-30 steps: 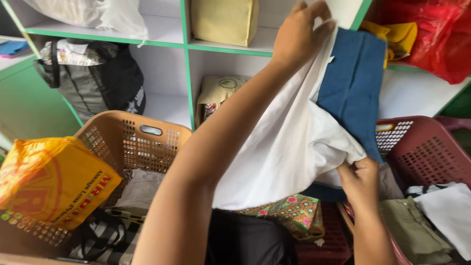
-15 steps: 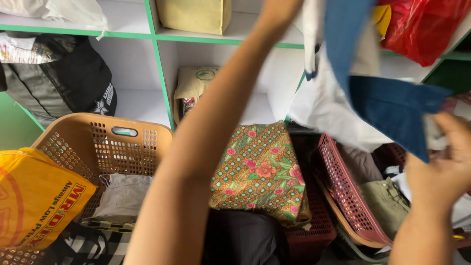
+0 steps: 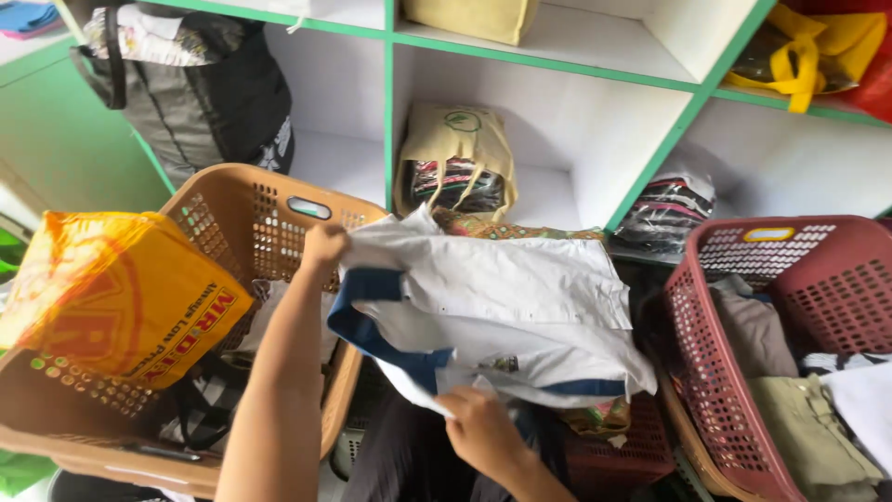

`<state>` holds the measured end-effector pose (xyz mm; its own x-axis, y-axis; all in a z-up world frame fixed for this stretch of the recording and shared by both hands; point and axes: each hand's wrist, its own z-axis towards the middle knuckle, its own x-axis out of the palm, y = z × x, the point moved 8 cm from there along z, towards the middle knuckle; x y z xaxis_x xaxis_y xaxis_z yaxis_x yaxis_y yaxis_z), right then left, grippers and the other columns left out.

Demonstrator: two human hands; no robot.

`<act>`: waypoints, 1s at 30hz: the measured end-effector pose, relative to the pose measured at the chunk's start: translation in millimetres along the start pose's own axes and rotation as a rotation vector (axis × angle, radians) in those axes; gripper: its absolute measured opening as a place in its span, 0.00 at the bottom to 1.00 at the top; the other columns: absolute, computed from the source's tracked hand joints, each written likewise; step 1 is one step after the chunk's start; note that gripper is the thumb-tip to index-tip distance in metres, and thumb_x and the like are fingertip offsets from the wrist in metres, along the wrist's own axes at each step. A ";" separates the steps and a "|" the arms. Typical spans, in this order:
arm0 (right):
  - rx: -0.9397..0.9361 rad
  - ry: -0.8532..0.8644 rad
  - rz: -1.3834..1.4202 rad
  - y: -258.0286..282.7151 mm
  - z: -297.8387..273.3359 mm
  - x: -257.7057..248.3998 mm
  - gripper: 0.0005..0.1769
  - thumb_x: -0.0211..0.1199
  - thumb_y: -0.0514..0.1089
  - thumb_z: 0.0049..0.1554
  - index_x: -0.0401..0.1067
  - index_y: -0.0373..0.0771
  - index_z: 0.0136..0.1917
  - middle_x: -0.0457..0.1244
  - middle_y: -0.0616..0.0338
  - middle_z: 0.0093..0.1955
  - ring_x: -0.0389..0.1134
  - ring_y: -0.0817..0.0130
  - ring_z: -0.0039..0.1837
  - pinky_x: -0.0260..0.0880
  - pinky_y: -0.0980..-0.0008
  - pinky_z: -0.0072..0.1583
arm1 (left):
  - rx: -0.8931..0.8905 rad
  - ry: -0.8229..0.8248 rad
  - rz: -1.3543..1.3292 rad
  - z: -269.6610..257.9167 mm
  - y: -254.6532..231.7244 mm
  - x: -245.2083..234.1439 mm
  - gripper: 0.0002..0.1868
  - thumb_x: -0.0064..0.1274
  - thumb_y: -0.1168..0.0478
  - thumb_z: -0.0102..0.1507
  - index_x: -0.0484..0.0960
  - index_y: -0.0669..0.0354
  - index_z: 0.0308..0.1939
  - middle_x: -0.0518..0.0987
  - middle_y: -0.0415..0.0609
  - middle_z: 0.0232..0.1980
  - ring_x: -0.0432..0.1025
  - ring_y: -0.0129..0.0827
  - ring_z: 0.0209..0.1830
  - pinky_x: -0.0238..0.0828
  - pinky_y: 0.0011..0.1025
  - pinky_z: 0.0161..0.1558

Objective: Sorting and folding various clothing items and placing them into laundry baskets and onto shelves

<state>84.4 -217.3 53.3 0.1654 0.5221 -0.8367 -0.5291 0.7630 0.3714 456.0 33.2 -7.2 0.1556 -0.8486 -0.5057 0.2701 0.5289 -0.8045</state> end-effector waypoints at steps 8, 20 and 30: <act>0.070 0.091 0.147 21.7 -6.6 34.3 0.11 0.62 0.32 0.45 0.75 0.38 0.44 0.69 0.58 0.39 0.69 0.57 0.36 0.70 0.64 0.40 | -0.095 -0.006 0.005 -32.5 26.7 4.0 0.12 0.53 0.59 0.52 0.86 0.63 0.31 0.80 0.56 0.25 0.73 0.47 0.24 0.74 0.38 0.33; 0.171 0.154 0.276 34.8 -15.0 47.3 0.14 0.67 0.34 0.45 0.79 0.37 0.47 0.70 0.59 0.39 0.68 0.63 0.31 0.69 0.68 0.36 | 0.486 0.045 0.097 -154.6 -191.9 -30.0 0.12 0.55 0.66 0.56 0.84 0.62 0.43 0.73 0.60 0.60 0.66 0.53 0.62 0.63 0.45 0.65; 0.080 0.353 0.468 36.9 -41.4 74.4 0.13 0.66 0.42 0.52 0.72 0.40 0.51 0.69 0.57 0.43 0.68 0.56 0.37 0.68 0.60 0.41 | 0.087 0.670 0.118 -304.2 -201.3 -7.4 0.04 0.57 0.59 0.60 0.84 0.54 0.34 0.87 0.40 0.32 0.80 0.32 0.26 0.76 0.29 0.30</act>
<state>42.7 -166.1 -12.0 -0.3647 0.6619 -0.6549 -0.4125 0.5157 0.7509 111.4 -63.5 63.7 -0.4251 -0.5800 -0.6949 0.3672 0.5912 -0.7181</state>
